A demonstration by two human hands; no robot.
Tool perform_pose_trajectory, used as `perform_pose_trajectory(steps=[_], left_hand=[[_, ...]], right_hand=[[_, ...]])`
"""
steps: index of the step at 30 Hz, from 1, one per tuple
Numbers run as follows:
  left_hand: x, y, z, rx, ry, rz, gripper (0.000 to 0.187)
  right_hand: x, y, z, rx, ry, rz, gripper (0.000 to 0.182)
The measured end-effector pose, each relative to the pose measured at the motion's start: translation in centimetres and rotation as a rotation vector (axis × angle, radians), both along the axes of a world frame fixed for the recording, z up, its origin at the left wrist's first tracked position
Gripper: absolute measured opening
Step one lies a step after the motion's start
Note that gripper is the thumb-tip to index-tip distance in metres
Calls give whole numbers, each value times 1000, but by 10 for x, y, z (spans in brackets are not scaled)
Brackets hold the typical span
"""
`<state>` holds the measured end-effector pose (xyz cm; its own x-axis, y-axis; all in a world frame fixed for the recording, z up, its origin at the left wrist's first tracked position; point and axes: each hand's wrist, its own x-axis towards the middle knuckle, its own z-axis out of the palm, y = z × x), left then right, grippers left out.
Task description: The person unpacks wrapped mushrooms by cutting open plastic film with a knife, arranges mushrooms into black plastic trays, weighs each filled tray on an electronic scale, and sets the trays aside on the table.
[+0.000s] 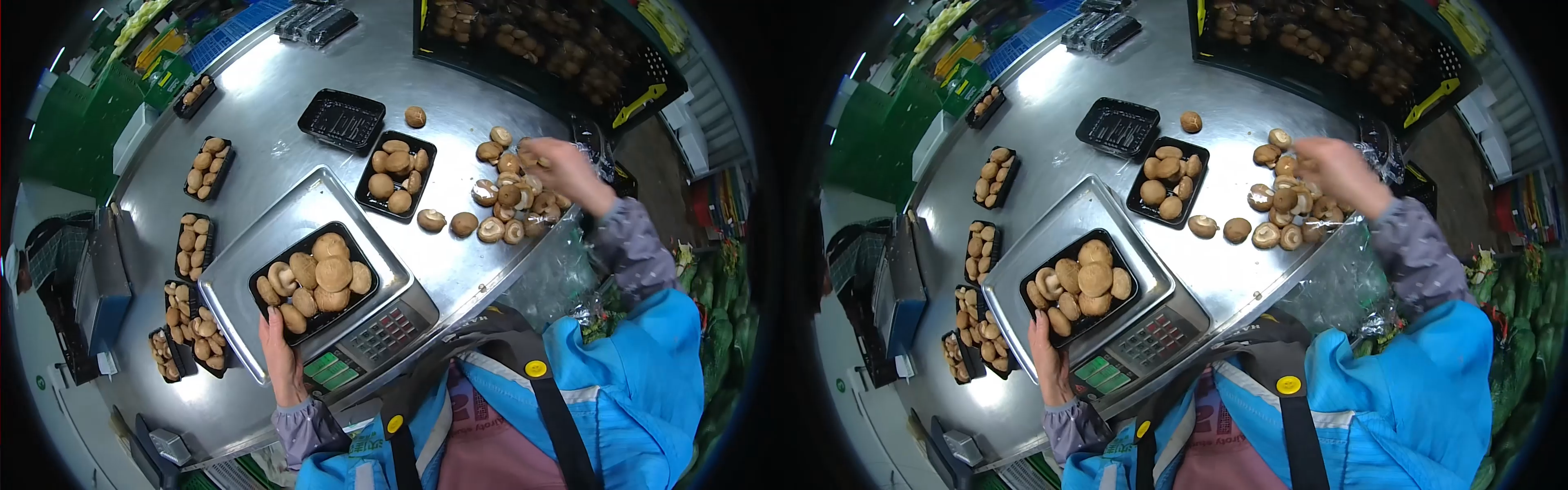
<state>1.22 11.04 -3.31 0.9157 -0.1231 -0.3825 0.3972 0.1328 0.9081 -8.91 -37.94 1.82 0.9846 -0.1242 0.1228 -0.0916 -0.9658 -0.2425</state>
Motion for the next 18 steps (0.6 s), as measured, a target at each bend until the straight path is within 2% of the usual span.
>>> perform_pose_trajectory(steps=[2, 4, 5, 6, 9, 12, 13, 16, 18], left_hand=[[3, 9, -6, 86, -65, -23, 43], [3, 20, -8, 692, -312, -89, 42], [0, 19, 0, 764, -370, -113, 40], [0, 25, 2, 652, -211, -127, 35], [-6, 27, 12, 586, -183, -75, 27], [-12, 29, 13, 449, -175, -24, 29], [-13, 29, 13, 440, -158, -20, 32], [-15, 26, 14, 414, -200, 9, 35], [-15, 24, 15, 420, -211, 17, 36]], right_hand=[[50, 50, -11, 94, 123, 83, 35], [89, 83, -25, 135, 69, 170, 34], [106, 94, -39, 121, 51, 144, 37], [121, 103, -51, 110, 33, 120, 41], [151, 113, -76, 97, 181, 86, 47], [166, 104, -94, 136, 146, 96, 45], [170, 105, -87, 192, 172, 71, 45], [168, 137, -54, 582, -5, 138, 49], [152, 194, 8, 772, 109, 184, 38]])
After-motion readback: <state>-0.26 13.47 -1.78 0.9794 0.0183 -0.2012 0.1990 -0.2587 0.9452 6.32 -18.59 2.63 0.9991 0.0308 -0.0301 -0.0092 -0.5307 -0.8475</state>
